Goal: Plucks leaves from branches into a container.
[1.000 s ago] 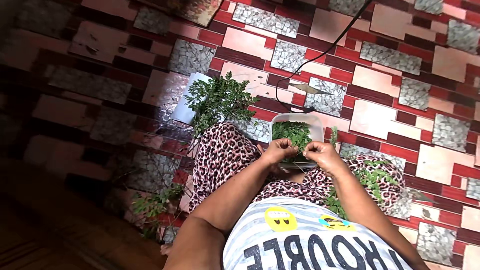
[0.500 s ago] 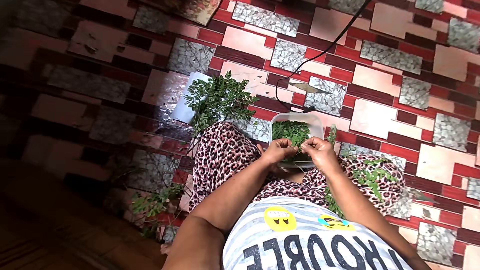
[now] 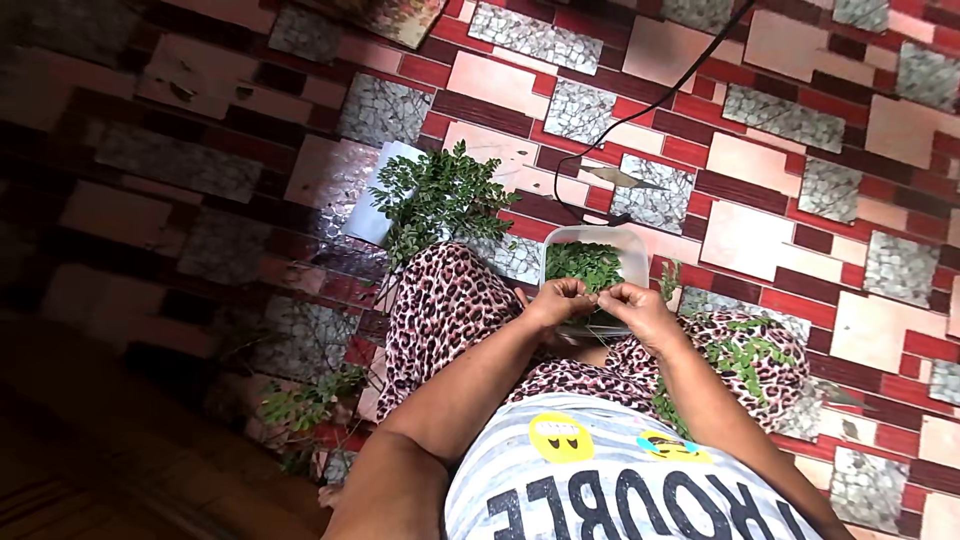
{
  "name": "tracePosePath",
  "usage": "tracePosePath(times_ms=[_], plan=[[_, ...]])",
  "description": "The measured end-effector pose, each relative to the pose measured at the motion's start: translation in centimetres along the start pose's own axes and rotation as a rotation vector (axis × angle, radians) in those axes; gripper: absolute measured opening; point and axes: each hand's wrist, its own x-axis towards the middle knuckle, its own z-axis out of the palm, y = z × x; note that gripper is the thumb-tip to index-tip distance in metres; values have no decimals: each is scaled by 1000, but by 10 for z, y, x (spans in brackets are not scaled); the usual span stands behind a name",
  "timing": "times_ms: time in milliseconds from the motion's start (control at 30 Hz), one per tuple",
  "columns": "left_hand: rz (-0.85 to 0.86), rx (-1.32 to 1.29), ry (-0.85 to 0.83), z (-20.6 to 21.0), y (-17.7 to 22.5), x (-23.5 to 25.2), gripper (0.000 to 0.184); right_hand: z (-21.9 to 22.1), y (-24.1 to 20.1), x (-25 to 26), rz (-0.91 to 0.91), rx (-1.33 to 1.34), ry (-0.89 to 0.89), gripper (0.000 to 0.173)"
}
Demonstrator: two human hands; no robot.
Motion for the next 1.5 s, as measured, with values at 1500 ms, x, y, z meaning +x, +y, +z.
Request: tracePosePath(times_ms=[1500], plan=[[33,62,-62,2,2,-1,5,10,-5,2,-30,204,128,6]])
